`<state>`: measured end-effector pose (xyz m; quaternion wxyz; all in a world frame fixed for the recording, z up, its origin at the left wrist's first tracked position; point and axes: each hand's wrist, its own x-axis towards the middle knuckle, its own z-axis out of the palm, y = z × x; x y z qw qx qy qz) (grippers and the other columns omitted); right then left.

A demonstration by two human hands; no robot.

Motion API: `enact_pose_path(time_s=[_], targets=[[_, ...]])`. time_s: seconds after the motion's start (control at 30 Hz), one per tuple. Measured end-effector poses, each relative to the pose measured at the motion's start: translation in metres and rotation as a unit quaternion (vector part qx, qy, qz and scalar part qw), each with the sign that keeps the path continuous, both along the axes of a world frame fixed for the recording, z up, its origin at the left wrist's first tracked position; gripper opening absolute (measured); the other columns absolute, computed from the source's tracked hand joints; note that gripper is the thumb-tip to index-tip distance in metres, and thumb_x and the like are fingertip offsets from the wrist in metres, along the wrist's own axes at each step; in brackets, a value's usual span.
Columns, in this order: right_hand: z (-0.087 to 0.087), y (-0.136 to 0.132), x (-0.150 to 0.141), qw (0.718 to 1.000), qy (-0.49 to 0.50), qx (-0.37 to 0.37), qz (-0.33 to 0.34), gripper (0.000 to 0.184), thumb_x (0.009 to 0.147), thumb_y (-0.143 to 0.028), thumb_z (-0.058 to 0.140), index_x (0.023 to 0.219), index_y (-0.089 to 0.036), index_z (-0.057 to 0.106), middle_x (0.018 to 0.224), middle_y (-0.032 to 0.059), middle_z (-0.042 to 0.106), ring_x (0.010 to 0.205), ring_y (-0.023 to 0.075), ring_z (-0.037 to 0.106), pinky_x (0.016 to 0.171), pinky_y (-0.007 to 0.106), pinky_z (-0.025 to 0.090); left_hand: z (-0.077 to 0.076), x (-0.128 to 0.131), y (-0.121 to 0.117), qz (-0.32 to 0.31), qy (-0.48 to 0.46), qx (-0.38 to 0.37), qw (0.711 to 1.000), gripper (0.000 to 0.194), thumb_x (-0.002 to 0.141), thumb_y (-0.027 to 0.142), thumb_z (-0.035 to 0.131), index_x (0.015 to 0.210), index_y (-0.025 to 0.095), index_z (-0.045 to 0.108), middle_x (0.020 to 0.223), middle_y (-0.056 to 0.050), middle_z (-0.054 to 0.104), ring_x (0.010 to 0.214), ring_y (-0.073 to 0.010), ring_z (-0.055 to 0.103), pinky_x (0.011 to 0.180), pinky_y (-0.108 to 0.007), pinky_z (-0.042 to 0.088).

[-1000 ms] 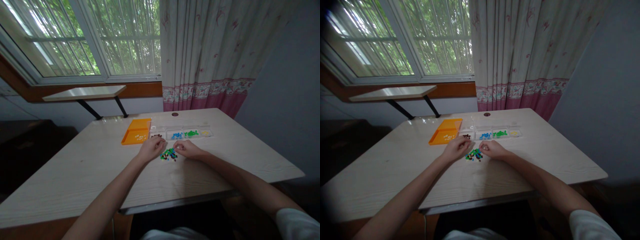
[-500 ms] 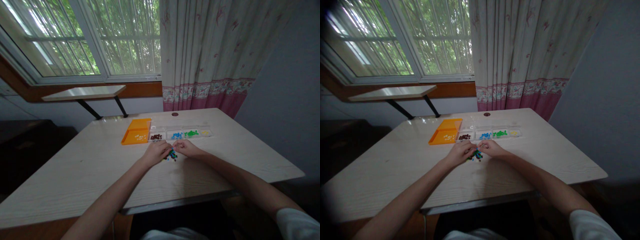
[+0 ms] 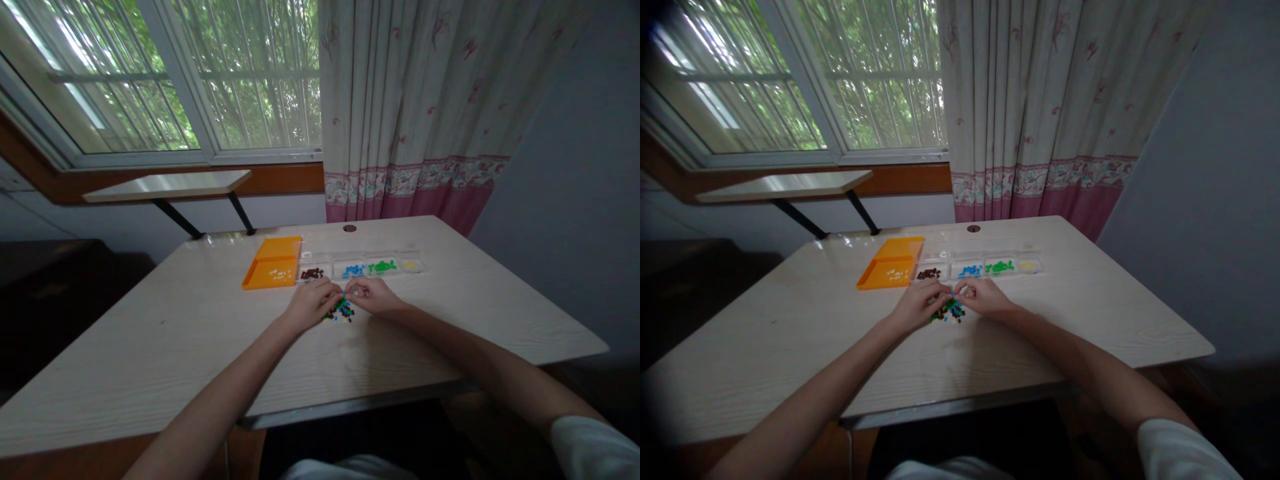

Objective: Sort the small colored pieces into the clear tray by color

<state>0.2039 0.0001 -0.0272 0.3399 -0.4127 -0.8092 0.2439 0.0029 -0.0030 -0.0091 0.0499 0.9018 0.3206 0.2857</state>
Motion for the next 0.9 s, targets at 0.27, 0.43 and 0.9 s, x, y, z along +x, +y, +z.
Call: enact_pose_path(time_s=[0.27, 0.43, 0.9], targets=[[0.001, -0.002, 0.001, 0.997, -0.028, 0.071, -0.005, 0.02, 0.078, -0.035, 0.053, 0.081, -0.017, 0.061, 0.044, -0.0074, 0.039, 0.041, 0.0064, 0.034, 0.044, 0.017, 0.026, 0.003, 0.002, -0.002, -0.015, -0.037, -0.032, 0.999, 0.022, 0.085, 0.03, 0.046, 0.082, 0.015, 0.061, 0.069, -0.003, 0.054, 0.066, -0.0112, 0.049, 0.061, -0.021, 0.036], [0.003, -0.003, 0.002, 0.994, -0.036, 0.103, -0.006, 0.021, 0.079, -0.036, 0.051, 0.081, -0.018, 0.062, 0.044, -0.0069, 0.041, 0.041, 0.0066, 0.035, 0.045, 0.017, 0.027, 0.005, 0.003, -0.001, -0.012, -0.032, -0.05, 0.998, 0.022, 0.084, 0.031, 0.046, 0.082, 0.015, 0.062, 0.069, -0.003, 0.055, 0.066, -0.0112, 0.05, 0.061, -0.021, 0.036], [0.015, -0.001, 0.02, 0.976, -0.021, 0.193, -0.101, 0.025, 0.08, -0.036, 0.048, 0.083, -0.017, 0.065, 0.045, -0.0053, 0.039, 0.042, 0.0069, 0.036, 0.049, 0.018, 0.032, 0.024, -0.032, 0.012, -0.077, 0.07, -0.323, 0.941, 0.016, 0.071, 0.026, 0.057, 0.075, 0.012, 0.063, 0.055, 0.004, 0.045, 0.05, -0.0059, 0.037, 0.047, -0.015, 0.028]])
